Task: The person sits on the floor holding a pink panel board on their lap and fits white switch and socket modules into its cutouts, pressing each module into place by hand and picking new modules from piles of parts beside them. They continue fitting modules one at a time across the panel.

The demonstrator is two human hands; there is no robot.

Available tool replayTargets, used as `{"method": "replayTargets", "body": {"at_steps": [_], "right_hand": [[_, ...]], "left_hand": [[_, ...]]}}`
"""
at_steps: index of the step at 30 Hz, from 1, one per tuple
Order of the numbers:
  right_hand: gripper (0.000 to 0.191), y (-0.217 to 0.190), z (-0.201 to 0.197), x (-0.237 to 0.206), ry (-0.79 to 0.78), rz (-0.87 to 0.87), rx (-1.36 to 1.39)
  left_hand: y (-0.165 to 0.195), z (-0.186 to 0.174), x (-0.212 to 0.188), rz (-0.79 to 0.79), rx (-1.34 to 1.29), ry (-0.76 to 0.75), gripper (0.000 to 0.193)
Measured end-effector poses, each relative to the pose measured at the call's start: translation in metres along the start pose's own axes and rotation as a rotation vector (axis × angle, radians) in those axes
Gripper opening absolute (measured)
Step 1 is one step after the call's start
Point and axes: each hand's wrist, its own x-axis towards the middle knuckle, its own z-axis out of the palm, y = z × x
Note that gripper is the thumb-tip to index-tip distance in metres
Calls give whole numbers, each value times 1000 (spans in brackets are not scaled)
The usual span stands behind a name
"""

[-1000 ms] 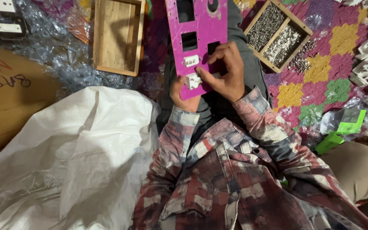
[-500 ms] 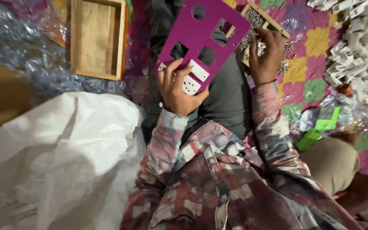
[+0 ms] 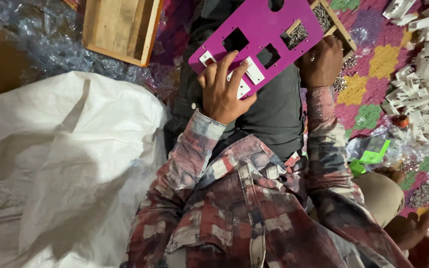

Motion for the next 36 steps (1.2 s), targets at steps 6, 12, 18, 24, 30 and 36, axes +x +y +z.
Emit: {"method": "replayTargets", "body": {"at_steps": [6,12,18,24,30,36], "right_hand": [[33,3,4,1,98,-95,37],[22,1,5,2,196,346,756],[20,-52,-57,-15,293,292,1022],[13,-120,-98,-41,130,92,920],[14,-153,-102,-39,56,-70,683],[17,-163,-106,-38,51,-108,563]], "left_hand": [[0,-1,2,44,16,15,72],[1,-2,2,18,4,-7,72],[2,-2,3,7,17,-30,70],[4,-3,3,29,34,-23,73],[4,-2,3,32,41,-27,76],[2,-2,-1,54,64,-19,72]]}}
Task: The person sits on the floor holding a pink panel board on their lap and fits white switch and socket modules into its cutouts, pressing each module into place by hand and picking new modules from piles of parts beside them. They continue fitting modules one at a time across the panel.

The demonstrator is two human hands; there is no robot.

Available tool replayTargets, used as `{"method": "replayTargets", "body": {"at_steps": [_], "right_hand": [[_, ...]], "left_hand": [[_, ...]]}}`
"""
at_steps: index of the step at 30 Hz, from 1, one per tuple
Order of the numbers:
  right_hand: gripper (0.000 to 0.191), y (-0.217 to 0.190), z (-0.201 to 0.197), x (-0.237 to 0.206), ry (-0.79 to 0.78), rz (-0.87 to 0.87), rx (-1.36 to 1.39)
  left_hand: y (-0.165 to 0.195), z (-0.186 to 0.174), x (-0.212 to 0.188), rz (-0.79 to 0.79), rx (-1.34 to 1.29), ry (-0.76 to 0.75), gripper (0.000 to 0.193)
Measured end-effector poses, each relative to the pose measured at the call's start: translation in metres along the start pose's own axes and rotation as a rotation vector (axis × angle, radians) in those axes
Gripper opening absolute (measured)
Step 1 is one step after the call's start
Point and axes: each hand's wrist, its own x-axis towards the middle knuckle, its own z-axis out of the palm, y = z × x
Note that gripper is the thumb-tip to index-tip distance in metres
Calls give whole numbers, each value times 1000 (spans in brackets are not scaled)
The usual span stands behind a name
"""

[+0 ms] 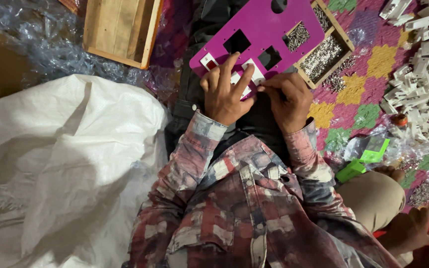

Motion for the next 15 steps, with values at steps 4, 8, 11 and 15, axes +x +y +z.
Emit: {"method": "replayTargets", "body": {"at_steps": [4,8,11,15], "right_hand": [[17,-4,1,0,0,55,-13],[17,-3,0,-1,3,80,1],[20,2,1,-5,-6,128,13],[41,9,8,-12,68,209,137]], "left_hand": [[1,1,-1,22,65,38,67],[3,2,-1,44,95,101,64],[5,2,-2,45,102,125,62],[5,0,-4,71,117,117,60]]}}
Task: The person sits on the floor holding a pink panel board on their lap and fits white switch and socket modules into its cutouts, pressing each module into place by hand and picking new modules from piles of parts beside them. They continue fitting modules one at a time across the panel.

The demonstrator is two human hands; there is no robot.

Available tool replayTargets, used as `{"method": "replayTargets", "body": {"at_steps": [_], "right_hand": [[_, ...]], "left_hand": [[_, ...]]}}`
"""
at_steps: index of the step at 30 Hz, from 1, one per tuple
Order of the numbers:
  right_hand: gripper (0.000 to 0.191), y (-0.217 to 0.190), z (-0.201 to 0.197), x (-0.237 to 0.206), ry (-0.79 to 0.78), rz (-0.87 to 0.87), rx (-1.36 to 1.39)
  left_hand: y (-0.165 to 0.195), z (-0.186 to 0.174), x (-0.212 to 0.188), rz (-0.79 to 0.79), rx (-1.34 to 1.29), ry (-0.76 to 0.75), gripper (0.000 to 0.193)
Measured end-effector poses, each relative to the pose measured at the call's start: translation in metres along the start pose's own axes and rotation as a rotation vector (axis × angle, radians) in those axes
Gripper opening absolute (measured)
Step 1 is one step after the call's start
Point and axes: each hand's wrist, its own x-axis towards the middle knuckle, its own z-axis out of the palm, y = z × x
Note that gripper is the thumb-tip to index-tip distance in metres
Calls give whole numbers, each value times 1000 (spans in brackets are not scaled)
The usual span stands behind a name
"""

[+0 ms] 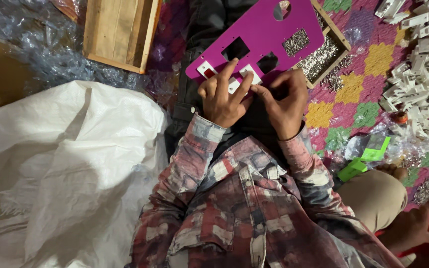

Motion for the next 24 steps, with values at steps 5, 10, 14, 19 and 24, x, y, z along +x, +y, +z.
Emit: {"method": "replayTargets", "body": {"at_steps": [5,10,14,19,24], "right_hand": [[80,2,4,5,76,129,375],[67,-1,-4,14,-159,311,555],[69,1,0,12,-197,335,637],[62,9,-2,10,-202,442,658],[56,16,-2,7,-208,443,724]], "left_hand": [[-3,-1,1,30,-16,48,62],[-2,-2,2,28,-56,86,63],[-2,-2,4,4,-48,97,62],[-1,-5,5,-30,-128,54,65],[2,-8,11,-42,-135,38,64]]}}
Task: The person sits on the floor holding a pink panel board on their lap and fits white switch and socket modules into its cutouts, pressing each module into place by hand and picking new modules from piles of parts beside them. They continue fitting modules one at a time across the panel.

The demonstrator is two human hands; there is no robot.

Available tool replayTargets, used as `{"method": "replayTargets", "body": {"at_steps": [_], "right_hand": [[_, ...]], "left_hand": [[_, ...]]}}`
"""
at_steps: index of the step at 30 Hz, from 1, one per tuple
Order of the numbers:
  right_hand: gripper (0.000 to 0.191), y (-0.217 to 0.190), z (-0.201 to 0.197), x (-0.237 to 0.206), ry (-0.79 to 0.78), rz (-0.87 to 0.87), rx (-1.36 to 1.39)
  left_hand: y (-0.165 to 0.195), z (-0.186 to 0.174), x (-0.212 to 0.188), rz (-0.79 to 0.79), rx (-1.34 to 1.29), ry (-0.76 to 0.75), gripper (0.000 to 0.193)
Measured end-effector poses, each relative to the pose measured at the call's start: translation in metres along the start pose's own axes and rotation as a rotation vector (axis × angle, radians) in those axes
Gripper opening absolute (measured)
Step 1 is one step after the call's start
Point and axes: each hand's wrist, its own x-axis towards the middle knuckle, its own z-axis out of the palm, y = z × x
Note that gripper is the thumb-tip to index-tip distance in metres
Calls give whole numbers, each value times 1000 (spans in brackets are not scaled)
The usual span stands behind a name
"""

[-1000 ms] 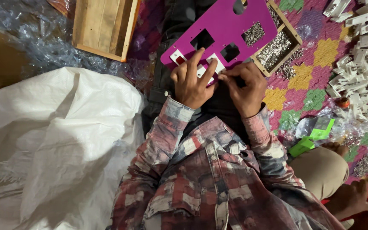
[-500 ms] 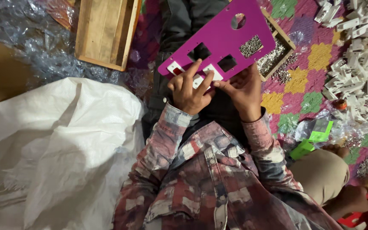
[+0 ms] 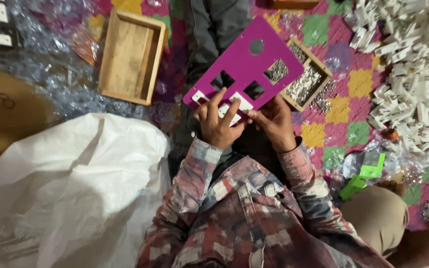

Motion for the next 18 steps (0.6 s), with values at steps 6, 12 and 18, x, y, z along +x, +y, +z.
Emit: {"method": "replayTargets", "body": {"at_steps": [6,12,18], "right_hand": [[50,8,-10,4,-49,-11,-14],[49,7,-13,7,-125,-76,15],[52,4,-7,8,-73,-61,-1]], "left_hand": [[6,-2,7,-2,4,47,64],[10,-5,12,11,4,72,63],[14,-6,15,-2,-8,77,62]]}}
